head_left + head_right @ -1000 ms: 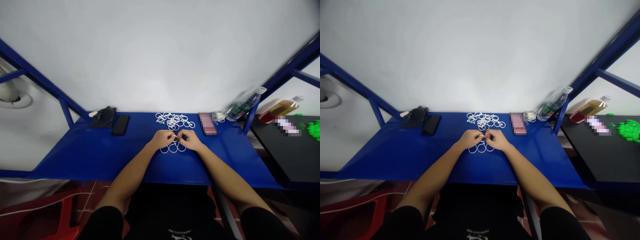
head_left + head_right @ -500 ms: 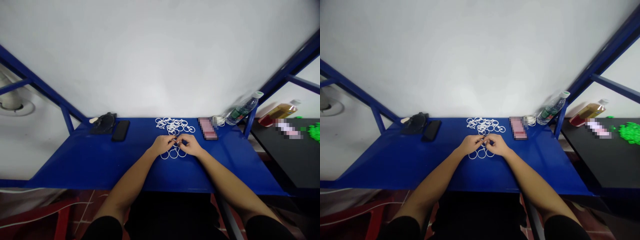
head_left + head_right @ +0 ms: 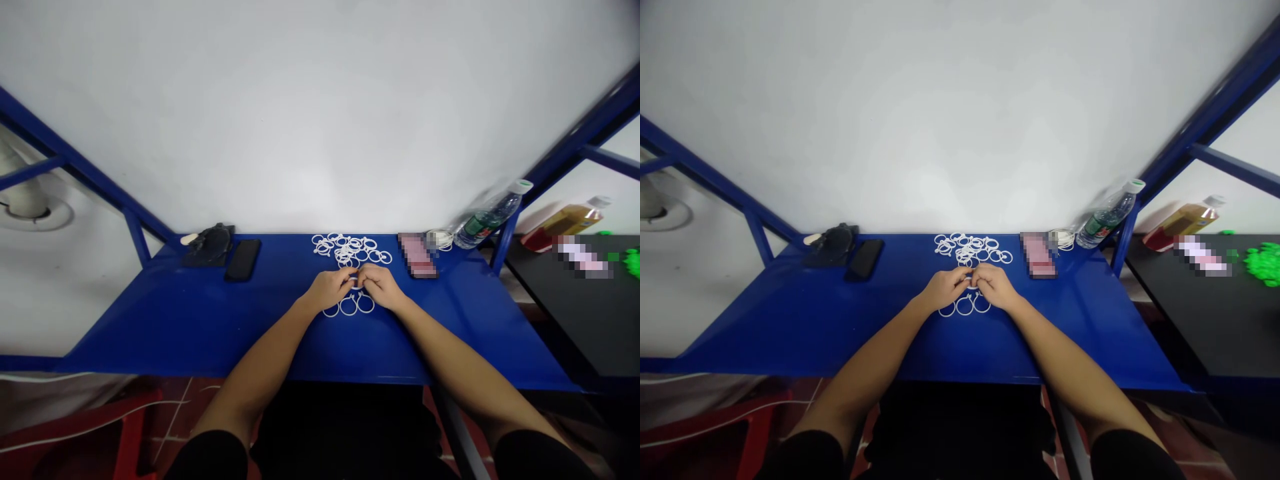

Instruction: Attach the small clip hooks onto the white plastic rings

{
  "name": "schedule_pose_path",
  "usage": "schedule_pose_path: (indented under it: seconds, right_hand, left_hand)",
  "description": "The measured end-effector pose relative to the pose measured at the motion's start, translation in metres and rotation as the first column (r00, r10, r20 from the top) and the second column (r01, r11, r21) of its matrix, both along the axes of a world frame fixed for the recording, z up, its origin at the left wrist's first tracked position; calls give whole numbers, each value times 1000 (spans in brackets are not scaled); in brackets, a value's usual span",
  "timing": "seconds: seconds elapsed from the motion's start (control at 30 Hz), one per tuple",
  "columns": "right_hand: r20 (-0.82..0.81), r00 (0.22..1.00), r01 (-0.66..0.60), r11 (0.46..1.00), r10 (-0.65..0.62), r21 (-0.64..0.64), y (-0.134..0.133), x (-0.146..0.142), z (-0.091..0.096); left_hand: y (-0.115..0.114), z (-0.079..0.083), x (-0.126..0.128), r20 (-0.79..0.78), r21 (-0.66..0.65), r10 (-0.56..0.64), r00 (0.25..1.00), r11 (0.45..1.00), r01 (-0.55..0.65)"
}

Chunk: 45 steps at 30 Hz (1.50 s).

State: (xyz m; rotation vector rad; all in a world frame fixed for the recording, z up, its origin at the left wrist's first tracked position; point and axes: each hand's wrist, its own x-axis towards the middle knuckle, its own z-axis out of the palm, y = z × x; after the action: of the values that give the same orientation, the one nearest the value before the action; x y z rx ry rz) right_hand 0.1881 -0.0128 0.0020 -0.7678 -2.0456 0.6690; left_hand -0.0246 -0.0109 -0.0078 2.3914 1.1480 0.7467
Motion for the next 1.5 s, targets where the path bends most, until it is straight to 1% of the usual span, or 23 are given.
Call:
schedule_pose_path:
  seconds: [0.1,0.2,0.23,0.27,0.33,0.4,0.5,0.6,0.7,0.77,0.87,1.0,1.07,1.13,1.23,1.37,1.5]
  right_hand:
    - [5,999,45,999,-45,17,0,4,-2]
    - [47,980,191,981,-192,27,7,13,-7]
    - [67,963,262,965,-262,19,11,17,-9]
    - [83,934,349,937,-347,0,16,21,-11]
    - [135,866,491,870,-482,-47,25,27,-17]
    - [205,815,561,826,-541,-51,31,32,-22]
    - [274,765,607,794,-583,-4,34,33,-28]
    - [309,748,607,794,-588,40,34,34,-33]
    - [315,764,577,815,-563,57,38,37,-37]
    - [290,784,563,826,-549,41,42,40,-40]
    - [205,814,559,829,-543,-27,47,45,-41]
    - [58,829,559,823,-556,-103,45,43,-33]
    - [3,842,537,839,-539,-89,39,36,-27]
    - [-24,872,488,872,-489,-38,32,29,-22]
    - [-26,907,422,907,-421,14,22,20,-16]
    - [22,920,390,921,-391,10,17,14,-15]
    - [40,949,314,949,-313,-29,16,13,-15]
  left_hand:
    - [3,1,-5,40,8,23,999,1000,-24]
    - [7,5,-11,94,6,83,992,996,-84]
    - [8,6,-13,107,6,100,989,995,-102]
    - [8,7,-14,115,6,106,988,994,-108]
    - [9,8,-16,115,4,84,990,996,-86]
    - [8,7,-15,101,7,42,994,999,-43]
    - [6,6,-12,85,23,9,996,1000,-11]
    - [5,6,-11,81,30,8,997,999,-10]
    - [5,7,-12,76,26,27,997,999,-29]
    - [6,8,-13,79,24,34,996,999,-36]
    - [8,7,-14,99,34,8,995,999,-11]
    - [9,7,-13,97,65,-48,994,997,41]
    - [8,7,-11,90,56,-56,994,997,51]
    - [6,5,-8,75,29,-56,996,998,54]
    - [5,2,-3,28,-2,-86,996,996,86]
    - [3,1,1,15,-48,-122,992,991,122]
    - [2,3,-1,33,-76,-53,998,996,55]
